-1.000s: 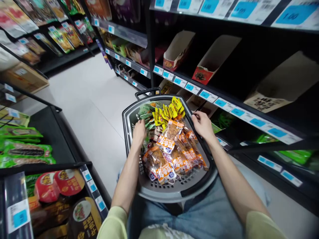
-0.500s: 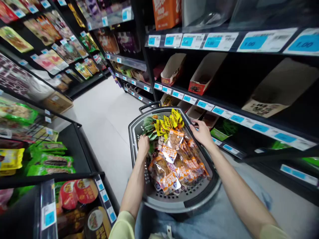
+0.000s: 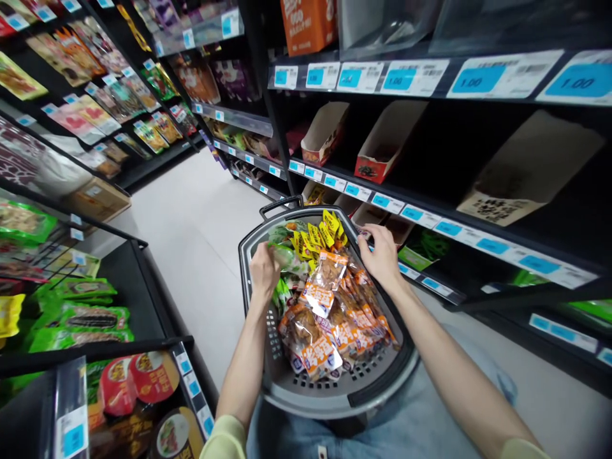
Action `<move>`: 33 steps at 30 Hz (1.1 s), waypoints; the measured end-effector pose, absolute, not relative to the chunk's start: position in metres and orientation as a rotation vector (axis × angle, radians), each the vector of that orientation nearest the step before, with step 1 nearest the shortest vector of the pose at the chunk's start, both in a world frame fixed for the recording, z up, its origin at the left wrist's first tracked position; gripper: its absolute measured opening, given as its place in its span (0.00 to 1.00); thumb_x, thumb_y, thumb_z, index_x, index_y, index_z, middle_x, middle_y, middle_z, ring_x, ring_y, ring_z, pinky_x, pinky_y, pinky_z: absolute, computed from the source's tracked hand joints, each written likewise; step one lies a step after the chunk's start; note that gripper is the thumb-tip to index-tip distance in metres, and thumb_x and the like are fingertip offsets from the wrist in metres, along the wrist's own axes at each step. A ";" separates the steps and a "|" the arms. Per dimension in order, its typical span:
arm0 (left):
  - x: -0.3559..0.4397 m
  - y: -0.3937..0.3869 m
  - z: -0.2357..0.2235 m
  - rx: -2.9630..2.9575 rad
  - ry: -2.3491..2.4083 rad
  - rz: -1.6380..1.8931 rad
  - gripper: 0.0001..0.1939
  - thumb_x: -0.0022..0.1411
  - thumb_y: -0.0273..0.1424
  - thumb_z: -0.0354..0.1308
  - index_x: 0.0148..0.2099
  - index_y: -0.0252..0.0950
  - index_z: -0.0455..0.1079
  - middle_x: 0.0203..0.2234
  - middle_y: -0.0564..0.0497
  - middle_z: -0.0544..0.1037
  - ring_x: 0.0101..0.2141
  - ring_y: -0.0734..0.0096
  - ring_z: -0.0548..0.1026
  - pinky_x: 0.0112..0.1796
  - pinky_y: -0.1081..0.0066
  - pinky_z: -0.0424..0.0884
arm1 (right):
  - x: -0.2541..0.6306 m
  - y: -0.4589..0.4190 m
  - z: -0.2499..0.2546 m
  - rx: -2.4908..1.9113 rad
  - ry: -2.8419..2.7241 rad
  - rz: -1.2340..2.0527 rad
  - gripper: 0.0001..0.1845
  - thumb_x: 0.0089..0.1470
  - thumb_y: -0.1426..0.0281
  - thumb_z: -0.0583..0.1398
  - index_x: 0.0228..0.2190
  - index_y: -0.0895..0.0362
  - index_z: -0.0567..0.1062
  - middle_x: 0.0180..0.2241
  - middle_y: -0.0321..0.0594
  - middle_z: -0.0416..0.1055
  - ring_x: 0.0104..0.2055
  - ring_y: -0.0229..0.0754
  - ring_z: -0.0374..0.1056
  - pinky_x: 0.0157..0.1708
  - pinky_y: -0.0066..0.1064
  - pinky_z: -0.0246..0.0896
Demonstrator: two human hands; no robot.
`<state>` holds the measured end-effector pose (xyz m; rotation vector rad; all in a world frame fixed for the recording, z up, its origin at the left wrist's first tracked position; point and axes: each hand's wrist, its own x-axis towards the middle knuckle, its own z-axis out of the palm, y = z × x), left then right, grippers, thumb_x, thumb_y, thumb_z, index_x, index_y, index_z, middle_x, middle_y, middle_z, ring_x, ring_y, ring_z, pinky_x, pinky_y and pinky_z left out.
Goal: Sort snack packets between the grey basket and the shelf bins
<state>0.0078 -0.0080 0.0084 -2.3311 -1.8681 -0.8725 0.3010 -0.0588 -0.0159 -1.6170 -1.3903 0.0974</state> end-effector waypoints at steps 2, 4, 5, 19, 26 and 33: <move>0.008 -0.011 0.008 -2.257 -1.857 -1.195 0.09 0.68 0.29 0.44 0.43 0.35 0.65 0.32 0.47 0.74 0.29 0.68 0.72 0.32 0.70 0.64 | 0.289 -0.063 -0.008 -1.519 -1.400 0.128 0.13 0.60 0.66 0.54 0.43 0.56 0.74 0.45 0.49 0.73 0.50 0.51 0.66 0.54 0.46 0.61; 0.011 -0.014 0.007 -2.095 -1.909 -1.489 0.09 0.69 0.32 0.44 0.43 0.36 0.64 0.28 0.51 0.72 0.26 0.70 0.70 0.30 0.72 0.62 | 0.275 -0.066 -0.004 -1.450 -1.424 0.244 0.13 0.61 0.66 0.54 0.43 0.55 0.75 0.44 0.47 0.74 0.49 0.49 0.68 0.52 0.45 0.63; 0.013 -0.016 0.006 -2.016 -1.955 -1.619 0.09 0.70 0.34 0.44 0.43 0.36 0.63 0.26 0.53 0.70 0.25 0.72 0.68 0.28 0.72 0.61 | 0.268 -0.067 -0.004 -1.420 -1.438 0.338 0.14 0.61 0.65 0.55 0.45 0.55 0.74 0.44 0.46 0.74 0.48 0.49 0.69 0.51 0.44 0.64; 0.057 -0.022 -0.006 -2.983 -2.203 -2.147 0.20 0.56 0.45 0.63 0.40 0.39 0.59 0.28 0.57 0.70 0.23 0.77 0.70 0.24 0.76 0.69 | 0.235 -0.056 -0.014 -1.170 -0.917 1.116 0.26 0.42 0.55 0.70 0.41 0.56 0.77 0.45 0.45 0.78 0.47 0.51 0.75 0.50 0.44 0.69; 0.062 -0.025 -0.012 -3.534 -2.152 -1.537 0.23 0.48 0.41 0.70 0.43 0.32 0.71 0.34 0.49 0.79 0.31 0.70 0.76 0.33 0.71 0.73 | 0.245 -0.044 -0.014 -1.095 -0.859 1.124 0.26 0.41 0.52 0.70 0.36 0.58 0.80 0.39 0.45 0.80 0.39 0.51 0.77 0.39 0.41 0.74; 0.068 -0.033 -0.018 -3.656 -2.161 -1.105 0.19 0.51 0.43 0.66 0.31 0.29 0.74 0.24 0.52 0.74 0.25 0.75 0.69 0.29 0.74 0.65 | 0.251 -0.046 -0.017 -1.092 -1.043 1.192 0.23 0.41 0.55 0.71 0.36 0.58 0.82 0.35 0.42 0.81 0.35 0.50 0.77 0.36 0.40 0.74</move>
